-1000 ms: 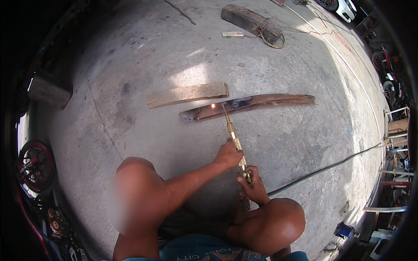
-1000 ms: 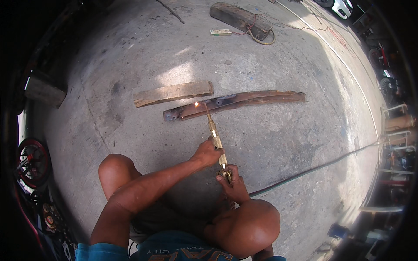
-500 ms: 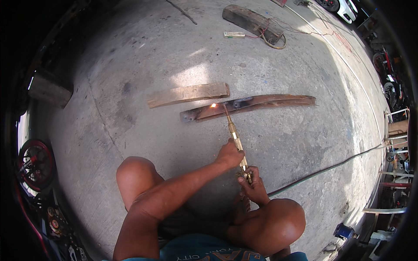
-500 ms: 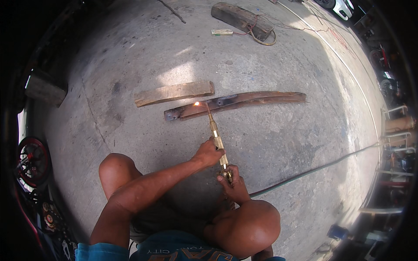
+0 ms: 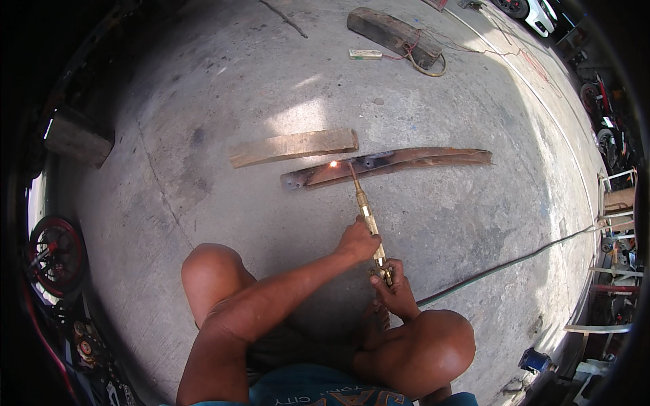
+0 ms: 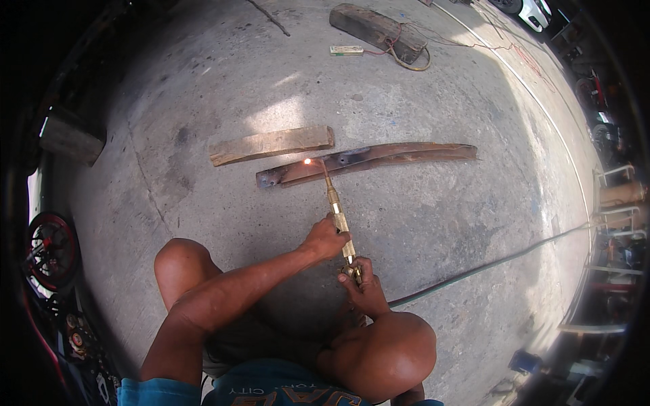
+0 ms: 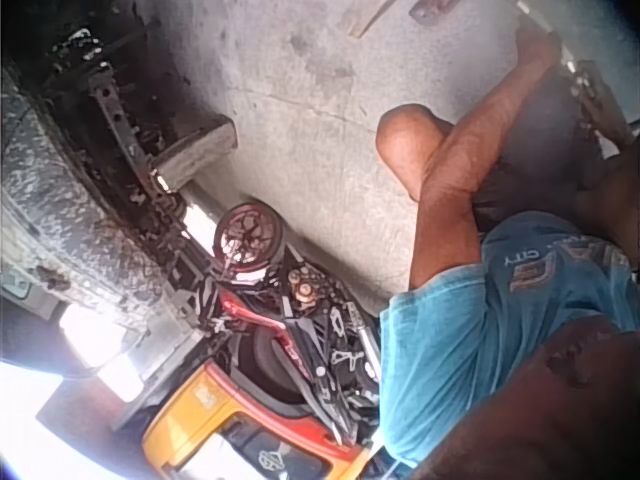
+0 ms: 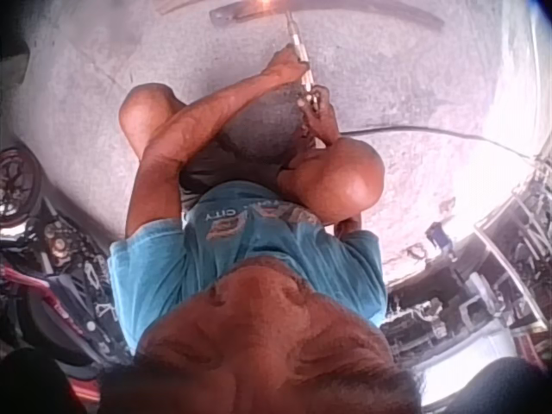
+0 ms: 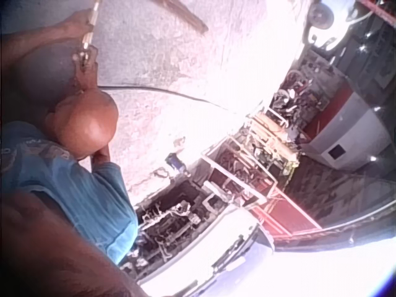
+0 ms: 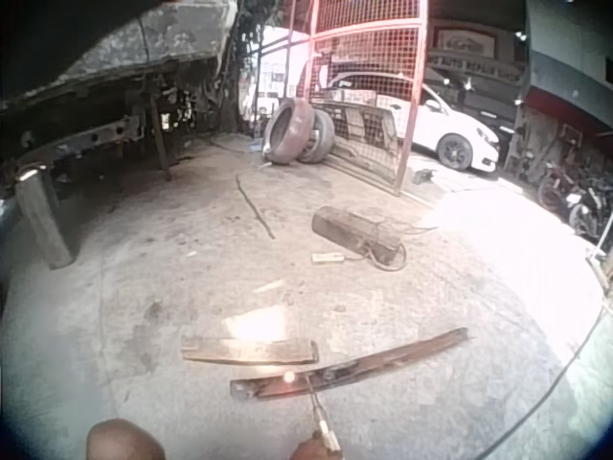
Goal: The person uses a handheld welding torch to weld a curved metal bar resting on the concrete floor. The person holds the torch steadily and moves it along the seam of the metal piece, producing sparks and molten metal.
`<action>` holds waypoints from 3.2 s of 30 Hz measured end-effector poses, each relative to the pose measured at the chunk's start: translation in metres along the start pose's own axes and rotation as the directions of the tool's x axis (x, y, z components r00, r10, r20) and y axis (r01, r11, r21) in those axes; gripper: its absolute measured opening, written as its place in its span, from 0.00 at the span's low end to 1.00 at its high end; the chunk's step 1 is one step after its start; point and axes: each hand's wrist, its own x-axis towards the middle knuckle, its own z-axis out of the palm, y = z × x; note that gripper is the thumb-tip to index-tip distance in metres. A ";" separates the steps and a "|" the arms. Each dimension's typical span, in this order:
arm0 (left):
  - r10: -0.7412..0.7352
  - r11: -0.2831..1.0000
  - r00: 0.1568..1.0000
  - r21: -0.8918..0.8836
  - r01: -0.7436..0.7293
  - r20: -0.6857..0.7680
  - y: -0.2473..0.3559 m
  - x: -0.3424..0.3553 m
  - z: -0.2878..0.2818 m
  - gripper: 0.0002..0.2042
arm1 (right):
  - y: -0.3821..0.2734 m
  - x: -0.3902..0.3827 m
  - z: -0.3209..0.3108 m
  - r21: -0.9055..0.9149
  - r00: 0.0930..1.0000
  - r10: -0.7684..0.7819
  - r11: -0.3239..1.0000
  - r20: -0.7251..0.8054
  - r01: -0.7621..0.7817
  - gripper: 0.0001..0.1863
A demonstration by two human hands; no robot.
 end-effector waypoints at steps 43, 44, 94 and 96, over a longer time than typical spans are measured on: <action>-0.007 1.000 1.000 0.014 0.007 0.004 0.005 -0.004 -0.003 0.28 | -0.003 -0.002 -0.001 0.048 1.000 -0.017 0.999 0.021 0.016 0.20; -0.005 1.000 1.000 0.012 0.005 0.004 0.005 -0.004 -0.003 0.28 | -0.003 -0.001 0.000 0.048 1.000 -0.023 0.999 0.019 0.022 0.20; -0.001 1.000 1.000 -0.010 0.001 -0.002 0.001 -0.004 -0.003 0.27 | -0.005 -0.001 0.000 0.007 1.000 0.007 1.000 0.007 -0.007 0.23; -0.002 1.000 1.000 -0.017 0.002 -0.006 0.003 -0.006 -0.003 0.27 | -0.004 -0.001 0.000 0.005 1.000 0.011 1.000 0.005 -0.011 0.23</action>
